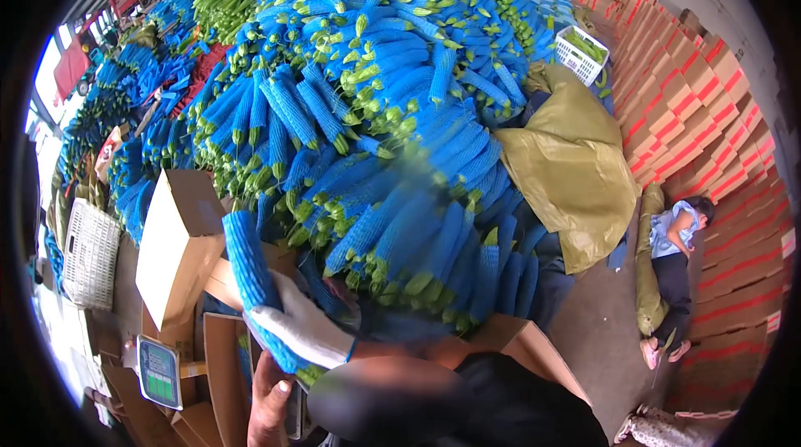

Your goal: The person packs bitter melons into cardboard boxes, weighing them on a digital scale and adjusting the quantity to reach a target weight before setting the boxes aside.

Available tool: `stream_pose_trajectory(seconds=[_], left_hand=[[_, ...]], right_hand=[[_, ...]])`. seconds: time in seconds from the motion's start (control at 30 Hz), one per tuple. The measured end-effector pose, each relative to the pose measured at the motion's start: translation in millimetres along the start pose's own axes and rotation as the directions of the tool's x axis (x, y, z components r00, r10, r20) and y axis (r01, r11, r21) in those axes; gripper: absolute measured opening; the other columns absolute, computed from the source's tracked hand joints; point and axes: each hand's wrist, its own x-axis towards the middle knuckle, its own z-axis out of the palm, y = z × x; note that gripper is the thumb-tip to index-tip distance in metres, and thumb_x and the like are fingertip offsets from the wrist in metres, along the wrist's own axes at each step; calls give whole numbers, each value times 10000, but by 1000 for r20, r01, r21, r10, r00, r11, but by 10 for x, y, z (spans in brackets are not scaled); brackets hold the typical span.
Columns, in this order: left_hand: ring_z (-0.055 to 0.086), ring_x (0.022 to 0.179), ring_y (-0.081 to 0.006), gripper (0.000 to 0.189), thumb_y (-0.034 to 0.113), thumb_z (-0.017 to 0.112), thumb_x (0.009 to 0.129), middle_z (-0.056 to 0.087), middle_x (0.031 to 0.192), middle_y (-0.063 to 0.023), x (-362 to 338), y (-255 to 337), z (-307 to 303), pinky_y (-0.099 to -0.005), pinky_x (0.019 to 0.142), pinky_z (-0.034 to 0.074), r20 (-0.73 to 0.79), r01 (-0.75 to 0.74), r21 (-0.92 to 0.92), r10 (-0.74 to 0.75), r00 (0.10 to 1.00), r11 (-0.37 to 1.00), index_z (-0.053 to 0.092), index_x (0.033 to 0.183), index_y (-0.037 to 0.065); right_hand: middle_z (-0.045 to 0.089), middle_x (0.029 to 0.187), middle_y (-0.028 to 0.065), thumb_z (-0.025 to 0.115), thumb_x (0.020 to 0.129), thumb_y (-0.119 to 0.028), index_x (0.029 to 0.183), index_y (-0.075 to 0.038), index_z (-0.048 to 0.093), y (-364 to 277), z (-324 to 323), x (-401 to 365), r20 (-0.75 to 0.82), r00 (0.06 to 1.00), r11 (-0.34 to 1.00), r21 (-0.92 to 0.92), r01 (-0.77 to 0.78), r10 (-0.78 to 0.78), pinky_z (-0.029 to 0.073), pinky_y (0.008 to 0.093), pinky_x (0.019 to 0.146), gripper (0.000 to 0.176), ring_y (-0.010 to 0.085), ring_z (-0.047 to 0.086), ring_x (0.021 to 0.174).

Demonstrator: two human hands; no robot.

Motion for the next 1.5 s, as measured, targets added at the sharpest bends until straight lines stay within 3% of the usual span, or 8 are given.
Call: stream_pose_trajectory(seconds=[0.23,0.37,0.4,0.47,0.57,0.8,1.0,1.5], left_hand=[[626,1208,-238,816,390,822,920,641,1328,-122,256,-82,85,-408,1076,482,-214,-26,157,60,975,987,433,1500,-31],[705,770,-232,660,443,814,902,690,935,-129,525,-89,41,-371,708,599,-213,15,101,7,977,995,514,1271,-15],[693,640,-233,640,473,813,890,677,811,-127,596,-81,22,-359,596,597,-202,1,126,25,979,992,523,1198,-7],[675,570,-244,701,536,822,844,659,722,-130,707,-98,-43,-367,551,589,-176,28,153,0,984,988,520,1174,-5],[644,497,-243,742,514,846,785,644,663,-134,783,-205,-61,-354,475,570,-146,33,84,-21,989,996,520,1191,-15],[634,486,-236,796,480,840,766,630,635,-132,639,-485,-168,-351,444,564,-253,-24,-16,20,967,1000,523,1276,-42],[567,450,-184,760,501,768,839,596,617,-90,387,-547,-173,-296,409,506,-348,-74,-15,65,935,997,516,1313,-38],[532,555,-123,787,554,647,911,569,743,-29,211,-394,136,-271,477,457,-557,-54,17,55,829,998,482,1462,17]], right_hand=[[564,1393,164,670,1027,-176,1585,45,328,99,-58,172,50,982,983,-11,183,-182,458,367,1083,691,225,585,1226],[639,1283,211,699,1008,-229,1529,9,429,152,-489,273,38,995,942,-320,101,-93,521,403,1000,634,305,669,1168],[665,1210,179,704,1014,-229,1481,0,484,328,-588,295,-5,964,877,-416,241,-267,532,385,951,565,276,686,1096],[693,1121,139,695,1025,-202,1435,-7,527,197,-795,249,-7,999,914,-404,36,-42,542,349,920,485,237,699,1043],[697,1149,111,652,1060,-140,1442,-13,531,491,-1030,183,-42,993,938,-336,87,-107,528,349,976,421,210,690,1101],[713,1219,178,596,1054,-382,1368,-46,588,1282,-1452,40,-182,910,779,-471,-413,372,538,396,985,461,278,704,1144],[696,1282,227,642,944,-442,1340,-89,645,1445,-1628,-318,-15,793,466,-802,-374,609,541,498,983,530,400,684,1160],[752,1097,191,624,936,-387,1256,-84,685,1345,-2063,-471,-150,896,550,-743,-382,419,560,485,881,445,399,720,1009]])
